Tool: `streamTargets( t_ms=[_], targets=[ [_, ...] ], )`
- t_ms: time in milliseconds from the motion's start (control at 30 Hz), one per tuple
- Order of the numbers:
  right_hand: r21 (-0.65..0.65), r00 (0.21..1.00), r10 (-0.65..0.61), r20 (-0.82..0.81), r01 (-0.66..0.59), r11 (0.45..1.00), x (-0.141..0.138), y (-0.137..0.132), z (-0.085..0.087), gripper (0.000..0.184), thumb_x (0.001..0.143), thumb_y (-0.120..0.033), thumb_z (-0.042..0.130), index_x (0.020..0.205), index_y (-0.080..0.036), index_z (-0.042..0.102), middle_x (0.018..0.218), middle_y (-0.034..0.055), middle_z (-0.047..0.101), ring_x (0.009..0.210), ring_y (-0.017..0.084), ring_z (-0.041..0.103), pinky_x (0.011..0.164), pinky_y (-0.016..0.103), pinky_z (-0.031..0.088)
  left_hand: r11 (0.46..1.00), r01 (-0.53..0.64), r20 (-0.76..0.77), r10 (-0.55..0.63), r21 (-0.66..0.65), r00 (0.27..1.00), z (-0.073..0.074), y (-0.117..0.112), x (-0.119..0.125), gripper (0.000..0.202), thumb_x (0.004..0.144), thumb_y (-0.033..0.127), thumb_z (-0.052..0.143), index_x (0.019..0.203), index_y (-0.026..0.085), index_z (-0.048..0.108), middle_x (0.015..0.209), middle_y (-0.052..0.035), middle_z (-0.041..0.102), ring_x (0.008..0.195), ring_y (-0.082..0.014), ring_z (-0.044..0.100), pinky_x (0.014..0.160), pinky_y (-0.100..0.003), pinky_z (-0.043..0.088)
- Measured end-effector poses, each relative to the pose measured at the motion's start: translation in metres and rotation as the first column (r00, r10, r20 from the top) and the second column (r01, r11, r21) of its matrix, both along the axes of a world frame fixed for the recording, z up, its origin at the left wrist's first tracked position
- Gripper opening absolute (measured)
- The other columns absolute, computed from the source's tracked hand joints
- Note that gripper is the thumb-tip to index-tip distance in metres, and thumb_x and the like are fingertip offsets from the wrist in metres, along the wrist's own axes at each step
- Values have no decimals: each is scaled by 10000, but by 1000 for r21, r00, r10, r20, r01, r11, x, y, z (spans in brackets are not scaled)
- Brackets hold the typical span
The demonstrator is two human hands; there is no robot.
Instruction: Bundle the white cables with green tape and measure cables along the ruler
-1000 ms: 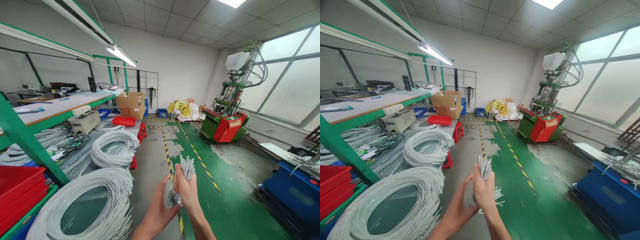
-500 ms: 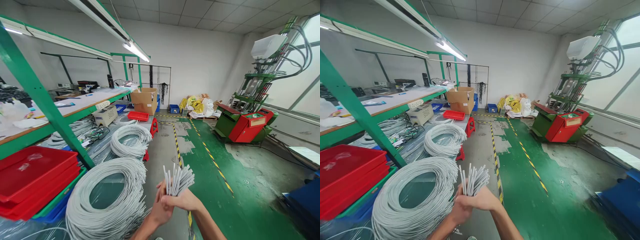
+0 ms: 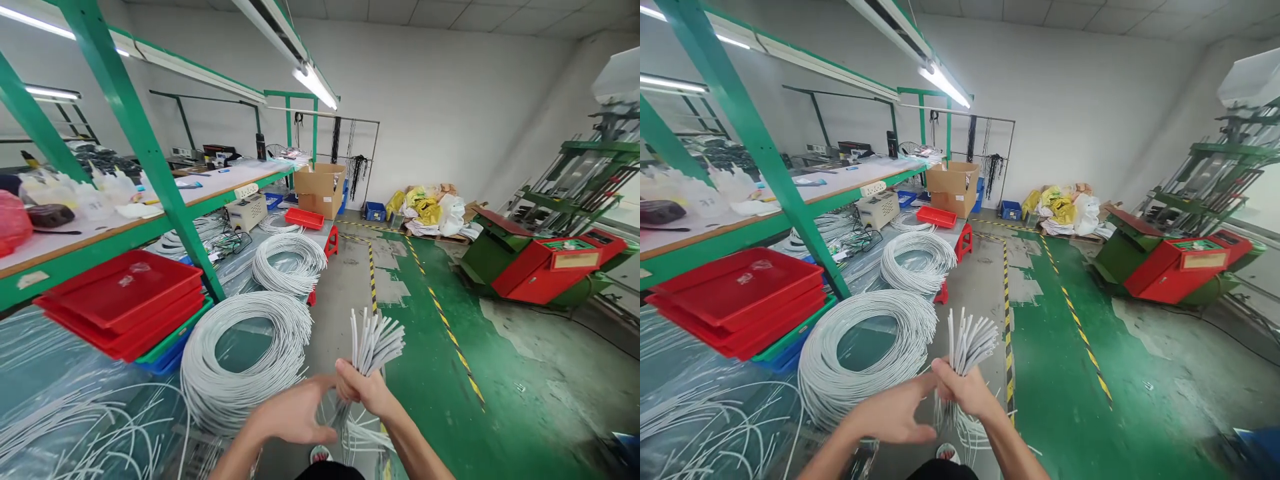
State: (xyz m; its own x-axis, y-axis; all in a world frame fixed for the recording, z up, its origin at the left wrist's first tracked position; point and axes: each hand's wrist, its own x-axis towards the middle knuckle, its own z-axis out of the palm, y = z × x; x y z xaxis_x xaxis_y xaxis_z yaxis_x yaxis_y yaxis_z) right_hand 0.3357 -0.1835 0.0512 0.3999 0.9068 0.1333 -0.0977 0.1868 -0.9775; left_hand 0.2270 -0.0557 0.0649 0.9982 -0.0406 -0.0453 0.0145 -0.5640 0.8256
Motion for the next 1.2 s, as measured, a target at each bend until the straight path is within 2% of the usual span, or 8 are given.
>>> streamTargets(
  t_ms=[100,167,300,433,633,767,1033,1200],
  targets=[
    [-26,999,-33,-9,33,999,2,-7,-1,679,859,-742,562,477,-227,339,400,-59,266,394,98,254,426,267,227,975,-201,69,208,-90,976,37,11,-11,282,845,265,569,1106,236,671,1111,-36,714,1029,-219,653,939,-312,490],
    [-85,996,-81,39,84,993,-1,-9,-2,672,849,-768,550,507,-227,344,426,-55,280,410,100,249,428,271,202,910,-376,169,404,-175,899,58,7,-10,240,918,330,515,1062,218,673,1027,-45,724,967,-202,662,892,-303,504],
    [-135,980,-137,141,156,979,-13,-6,-4,646,845,-797,516,577,-231,359,488,-43,307,447,114,241,444,287,197,871,-445,343,492,-211,800,79,-13,1,186,887,367,602,937,206,680,855,-18,714,788,-164,644,759,-265,513],
    [-98,980,-131,152,147,984,-19,-3,-6,614,880,-741,525,576,-237,351,499,-34,304,462,128,240,458,299,206,848,-481,395,529,-222,751,79,-21,9,133,868,315,621,831,198,673,754,10,690,680,-127,602,693,-236,493],
    [-5,981,-153,123,155,988,-21,0,-1,558,883,-698,569,617,-244,382,499,-47,277,460,136,244,448,289,246,877,-403,295,470,-261,832,85,-18,10,67,830,242,600,826,190,642,752,13,672,688,-127,599,676,-232,476],
    [6,990,-139,26,139,990,-23,4,-1,555,865,-698,597,625,-241,394,472,-55,287,426,123,237,432,288,226,858,-435,290,505,-274,813,82,-15,11,103,839,251,571,760,187,589,681,29,607,634,-115,552,635,-227,448],
    [-6,995,-69,-73,69,998,-29,12,-6,612,818,-733,632,596,-238,348,459,-59,277,408,107,239,399,267,206,798,-410,245,547,-441,800,72,-6,10,197,819,211,557,1013,195,585,801,17,645,673,-119,582,668,-237,456],
    [2,998,-25,-59,25,1000,-34,13,-8,602,830,-724,616,608,-239,338,475,-68,257,421,104,223,402,260,212,786,-318,253,504,-531,826,73,-5,10,318,774,146,464,1057,187,602,657,47,559,622,-124,551,667,-252,437]
  ],
)
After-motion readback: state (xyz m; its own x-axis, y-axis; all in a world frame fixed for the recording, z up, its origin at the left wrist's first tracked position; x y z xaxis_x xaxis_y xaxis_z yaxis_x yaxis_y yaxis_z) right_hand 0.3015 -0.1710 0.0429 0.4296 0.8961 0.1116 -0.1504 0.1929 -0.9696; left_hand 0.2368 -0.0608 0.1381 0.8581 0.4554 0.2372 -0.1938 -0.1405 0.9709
